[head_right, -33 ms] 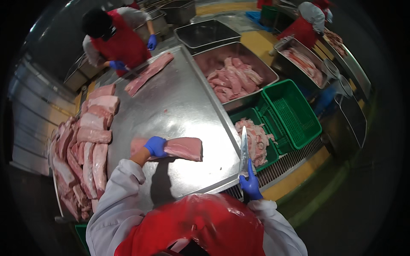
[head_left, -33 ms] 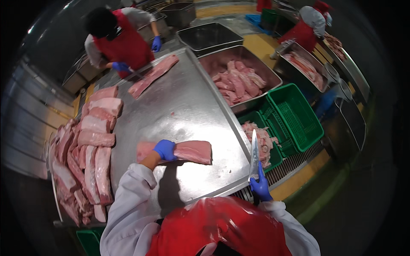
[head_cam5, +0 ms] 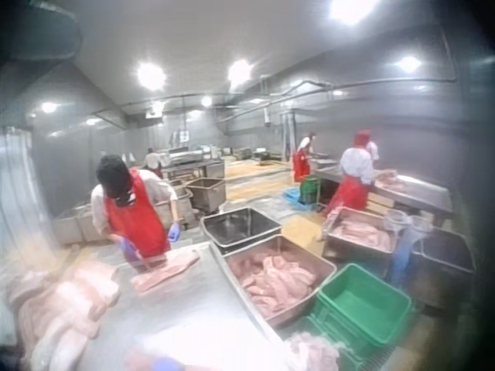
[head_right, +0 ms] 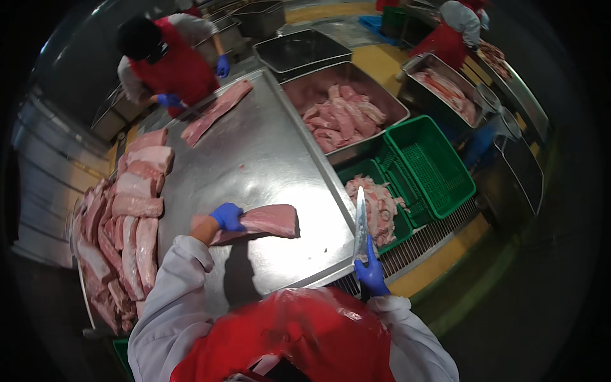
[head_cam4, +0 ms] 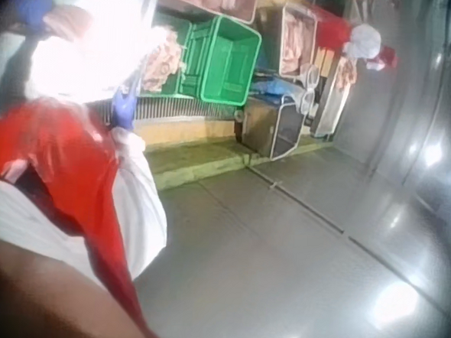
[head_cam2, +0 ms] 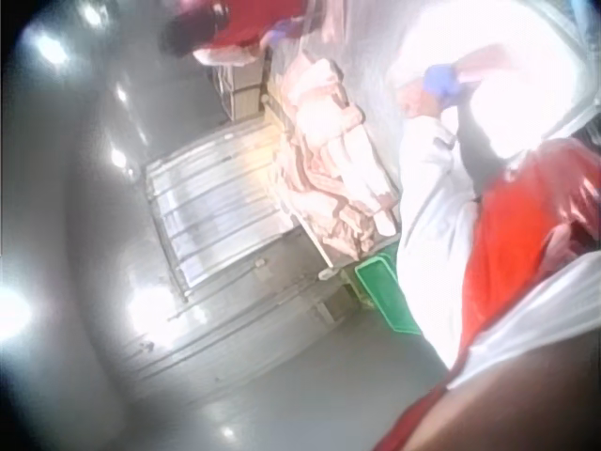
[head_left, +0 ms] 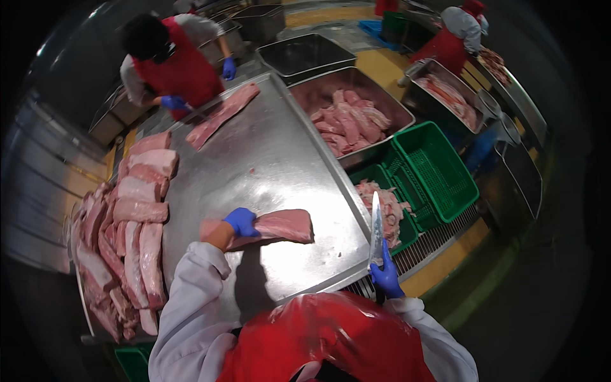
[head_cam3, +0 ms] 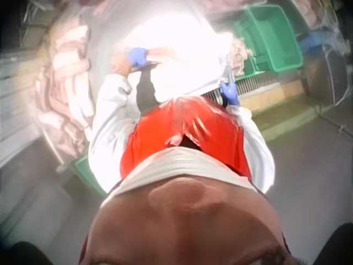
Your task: The person uses a knife to trim fat and connective tissue from large slabs of raw meat on a stainless steel table. Trimmed pieces are placed into green crates while the cleaned meat is set aside on the table.
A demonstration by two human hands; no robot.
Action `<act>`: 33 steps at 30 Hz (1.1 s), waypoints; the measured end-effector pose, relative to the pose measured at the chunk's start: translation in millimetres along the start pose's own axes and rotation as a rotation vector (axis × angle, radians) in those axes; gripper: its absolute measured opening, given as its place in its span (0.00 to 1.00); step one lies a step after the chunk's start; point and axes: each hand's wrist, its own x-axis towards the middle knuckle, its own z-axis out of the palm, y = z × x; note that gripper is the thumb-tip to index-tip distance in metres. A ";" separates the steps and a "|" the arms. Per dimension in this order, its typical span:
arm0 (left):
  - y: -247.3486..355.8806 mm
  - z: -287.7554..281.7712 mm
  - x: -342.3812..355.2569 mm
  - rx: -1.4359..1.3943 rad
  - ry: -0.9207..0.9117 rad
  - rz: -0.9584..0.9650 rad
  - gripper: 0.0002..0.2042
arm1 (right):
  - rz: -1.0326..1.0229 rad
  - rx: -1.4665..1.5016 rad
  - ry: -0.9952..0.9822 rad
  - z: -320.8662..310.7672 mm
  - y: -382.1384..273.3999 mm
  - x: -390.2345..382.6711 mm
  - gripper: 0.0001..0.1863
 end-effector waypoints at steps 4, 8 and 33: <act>-43.9 1.3 22.5 -0.174 -0.353 -0.199 0.24 | -0.048 0.032 -0.030 6.5 -12.0 8.4 0.43; -60.6 28.8 21.8 0.005 -0.077 -0.382 0.20 | -0.063 -0.025 -0.050 15.3 -9.6 25.2 0.44; -50.8 126.4 -62.4 -0.511 0.682 -0.551 0.35 | -0.325 -0.213 -0.240 24.8 18.7 58.9 0.44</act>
